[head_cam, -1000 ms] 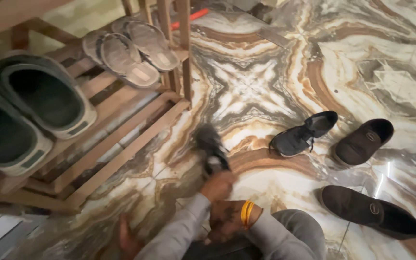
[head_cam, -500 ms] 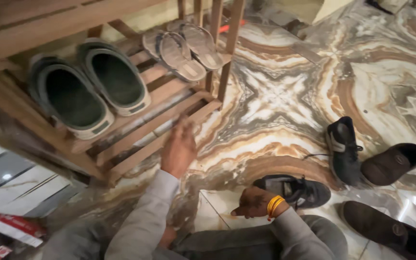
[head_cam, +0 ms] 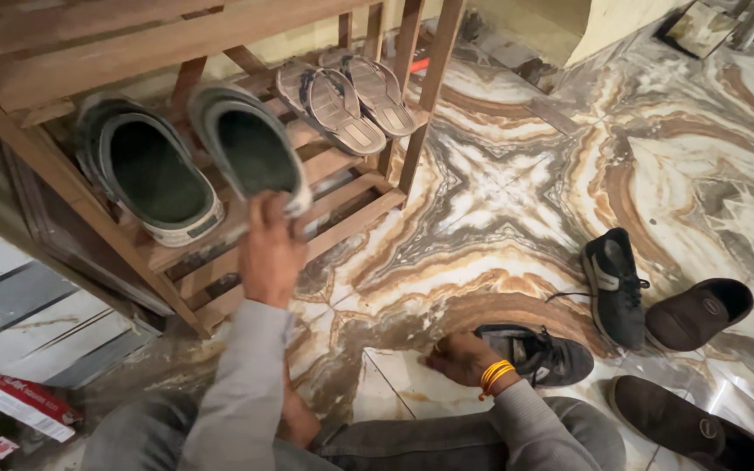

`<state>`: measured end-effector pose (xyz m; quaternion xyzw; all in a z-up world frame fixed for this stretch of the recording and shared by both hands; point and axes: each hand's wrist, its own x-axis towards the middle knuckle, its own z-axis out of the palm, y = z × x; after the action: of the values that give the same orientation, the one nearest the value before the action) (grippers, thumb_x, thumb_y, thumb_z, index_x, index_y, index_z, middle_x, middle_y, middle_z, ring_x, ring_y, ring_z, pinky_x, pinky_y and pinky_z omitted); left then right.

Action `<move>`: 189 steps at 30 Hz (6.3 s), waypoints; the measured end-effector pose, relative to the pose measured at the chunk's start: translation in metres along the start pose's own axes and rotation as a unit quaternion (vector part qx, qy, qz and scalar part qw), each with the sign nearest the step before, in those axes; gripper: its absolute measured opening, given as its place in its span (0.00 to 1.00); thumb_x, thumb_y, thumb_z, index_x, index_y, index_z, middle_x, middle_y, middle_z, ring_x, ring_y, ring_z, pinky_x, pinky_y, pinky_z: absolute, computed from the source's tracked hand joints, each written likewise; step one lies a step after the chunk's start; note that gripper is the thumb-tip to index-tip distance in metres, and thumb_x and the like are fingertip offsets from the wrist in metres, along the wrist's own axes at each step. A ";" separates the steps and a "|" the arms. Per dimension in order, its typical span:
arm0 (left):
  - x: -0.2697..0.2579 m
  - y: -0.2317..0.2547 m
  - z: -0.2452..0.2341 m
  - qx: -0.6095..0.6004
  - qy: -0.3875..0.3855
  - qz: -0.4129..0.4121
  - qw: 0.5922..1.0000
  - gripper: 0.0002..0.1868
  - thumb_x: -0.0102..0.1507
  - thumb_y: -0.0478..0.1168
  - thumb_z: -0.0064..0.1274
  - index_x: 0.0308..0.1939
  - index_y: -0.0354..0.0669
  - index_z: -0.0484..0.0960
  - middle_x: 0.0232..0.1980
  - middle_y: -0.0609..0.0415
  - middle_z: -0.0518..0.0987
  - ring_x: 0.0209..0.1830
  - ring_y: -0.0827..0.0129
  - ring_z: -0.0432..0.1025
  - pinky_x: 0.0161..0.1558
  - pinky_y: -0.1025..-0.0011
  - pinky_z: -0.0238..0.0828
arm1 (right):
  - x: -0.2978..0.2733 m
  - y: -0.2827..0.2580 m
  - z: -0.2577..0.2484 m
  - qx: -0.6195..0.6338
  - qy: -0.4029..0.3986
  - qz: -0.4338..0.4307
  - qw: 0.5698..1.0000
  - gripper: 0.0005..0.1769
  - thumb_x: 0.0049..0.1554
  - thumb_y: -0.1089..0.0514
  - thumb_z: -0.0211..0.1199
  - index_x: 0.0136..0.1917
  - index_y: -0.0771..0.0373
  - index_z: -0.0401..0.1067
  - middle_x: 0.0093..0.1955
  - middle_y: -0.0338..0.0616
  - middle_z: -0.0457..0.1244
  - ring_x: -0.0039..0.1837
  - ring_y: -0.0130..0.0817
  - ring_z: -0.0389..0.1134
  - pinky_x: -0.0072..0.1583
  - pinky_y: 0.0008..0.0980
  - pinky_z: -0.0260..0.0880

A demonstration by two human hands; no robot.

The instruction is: The person sits on the floor and organizes multiple pairs of shoes by picking them up and placing them onto a wooden shoe rack. They handle various types of footwear including sneakers, sandals, and clogs, arranging them on the shelves.

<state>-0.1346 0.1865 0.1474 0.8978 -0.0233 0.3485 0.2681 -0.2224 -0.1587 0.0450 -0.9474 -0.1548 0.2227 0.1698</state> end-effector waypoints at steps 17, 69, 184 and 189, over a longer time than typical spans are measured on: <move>-0.172 0.148 0.065 -0.251 -0.216 0.347 0.877 0.29 0.56 0.34 0.50 0.64 0.34 0.76 0.69 0.39 0.70 0.51 0.45 0.78 0.43 0.57 0.78 | -0.003 0.235 0.021 0.012 0.515 0.364 0.776 0.28 0.50 0.41 0.71 0.47 0.69 0.76 0.47 0.66 0.69 0.50 0.61 0.71 0.53 0.51 0.72; -0.208 0.113 0.099 -0.288 -0.272 0.183 0.900 0.28 0.62 0.34 0.52 0.67 0.41 0.71 0.72 0.40 0.64 0.50 0.43 0.75 0.45 0.53 0.76 | 0.036 0.182 0.026 0.017 0.529 0.306 0.791 0.21 0.50 0.43 0.71 0.40 0.66 0.77 0.42 0.63 0.69 0.49 0.64 0.71 0.53 0.54 0.72; -0.244 0.044 0.171 0.041 -0.577 0.113 0.808 0.55 0.53 0.51 0.68 0.74 0.28 0.56 0.80 0.31 0.49 0.79 0.43 0.45 0.69 0.49 0.57 | 0.023 0.156 -0.047 0.017 0.453 0.162 0.876 0.20 0.56 0.43 0.66 0.48 0.62 0.80 0.48 0.58 0.71 0.52 0.55 0.73 0.54 0.48 0.73; -0.222 0.015 0.164 -0.060 -0.597 0.125 0.790 0.32 0.57 0.50 0.64 0.58 0.35 0.75 0.67 0.37 0.71 0.69 0.42 0.64 0.65 0.52 0.64 | 0.015 0.054 -0.025 -0.057 0.097 0.075 0.991 0.27 0.57 0.35 0.61 0.54 0.60 0.78 0.50 0.56 0.71 0.54 0.54 0.72 0.57 0.46 0.73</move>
<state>-0.2052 0.0597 -0.0872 0.8984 -0.3115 -0.2290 0.2083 -0.1859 -0.2075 0.0396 -0.9817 -0.0782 0.1323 0.1121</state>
